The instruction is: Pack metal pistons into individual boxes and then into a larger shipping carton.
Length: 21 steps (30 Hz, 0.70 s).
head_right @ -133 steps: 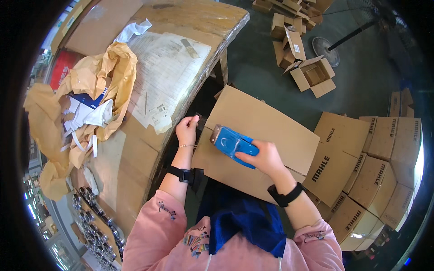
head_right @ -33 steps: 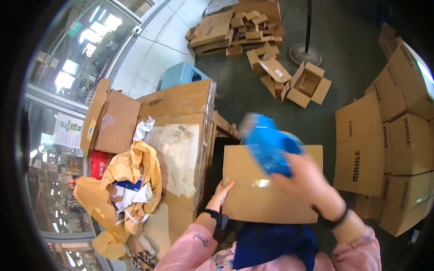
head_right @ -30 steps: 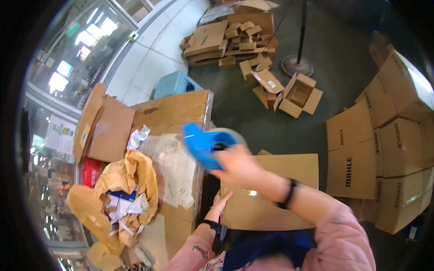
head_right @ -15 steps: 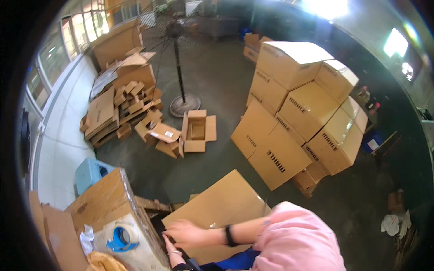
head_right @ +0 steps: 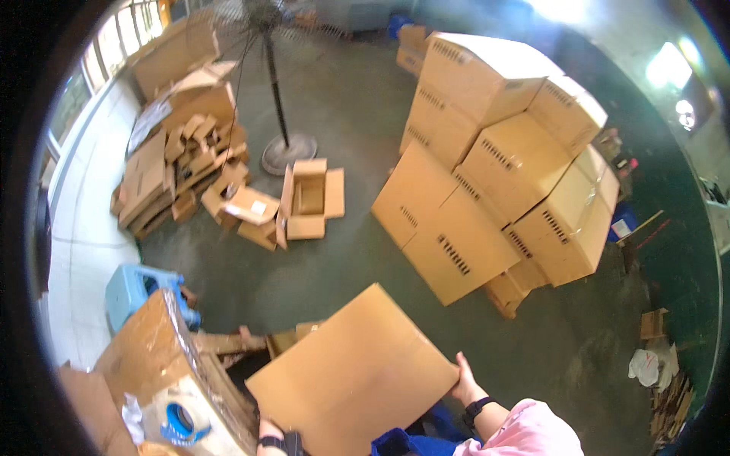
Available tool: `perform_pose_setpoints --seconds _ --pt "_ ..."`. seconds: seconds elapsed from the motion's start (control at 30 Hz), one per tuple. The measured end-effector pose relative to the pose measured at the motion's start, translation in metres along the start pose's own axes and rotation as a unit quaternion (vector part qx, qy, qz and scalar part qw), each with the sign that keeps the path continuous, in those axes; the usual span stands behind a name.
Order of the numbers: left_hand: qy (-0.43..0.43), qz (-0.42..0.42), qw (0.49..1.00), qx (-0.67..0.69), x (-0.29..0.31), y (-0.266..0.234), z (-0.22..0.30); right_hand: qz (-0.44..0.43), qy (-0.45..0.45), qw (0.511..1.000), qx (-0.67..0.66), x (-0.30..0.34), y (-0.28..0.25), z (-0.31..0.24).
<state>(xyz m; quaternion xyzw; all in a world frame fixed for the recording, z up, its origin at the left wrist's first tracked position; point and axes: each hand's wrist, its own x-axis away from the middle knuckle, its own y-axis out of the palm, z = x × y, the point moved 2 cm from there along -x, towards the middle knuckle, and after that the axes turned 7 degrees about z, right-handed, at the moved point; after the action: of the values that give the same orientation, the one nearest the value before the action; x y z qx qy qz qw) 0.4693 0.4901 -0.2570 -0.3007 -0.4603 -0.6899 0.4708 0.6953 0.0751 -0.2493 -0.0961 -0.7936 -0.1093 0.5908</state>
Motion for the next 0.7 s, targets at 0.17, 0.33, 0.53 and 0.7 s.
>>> perform_pose_setpoints --seconds 0.17,0.33,0.53,0.7 --pt "-0.022 0.046 0.999 -0.005 0.006 -0.062 -0.023 0.050 -0.107 0.993 -0.018 0.029 0.016 -0.005" --pt "-0.042 0.063 0.997 0.016 -0.040 -0.018 -0.027 0.149 -0.164 0.973 0.068 0.014 0.029 0.000" --pt "-0.125 0.160 0.978 -0.038 0.051 -0.030 -0.070 0.175 -0.202 0.955 0.129 -0.006 0.026 -0.024" --pt "-0.016 0.177 0.976 -0.127 0.061 -0.093 -0.213 0.102 -0.175 0.954 0.222 -0.036 0.013 -0.061"
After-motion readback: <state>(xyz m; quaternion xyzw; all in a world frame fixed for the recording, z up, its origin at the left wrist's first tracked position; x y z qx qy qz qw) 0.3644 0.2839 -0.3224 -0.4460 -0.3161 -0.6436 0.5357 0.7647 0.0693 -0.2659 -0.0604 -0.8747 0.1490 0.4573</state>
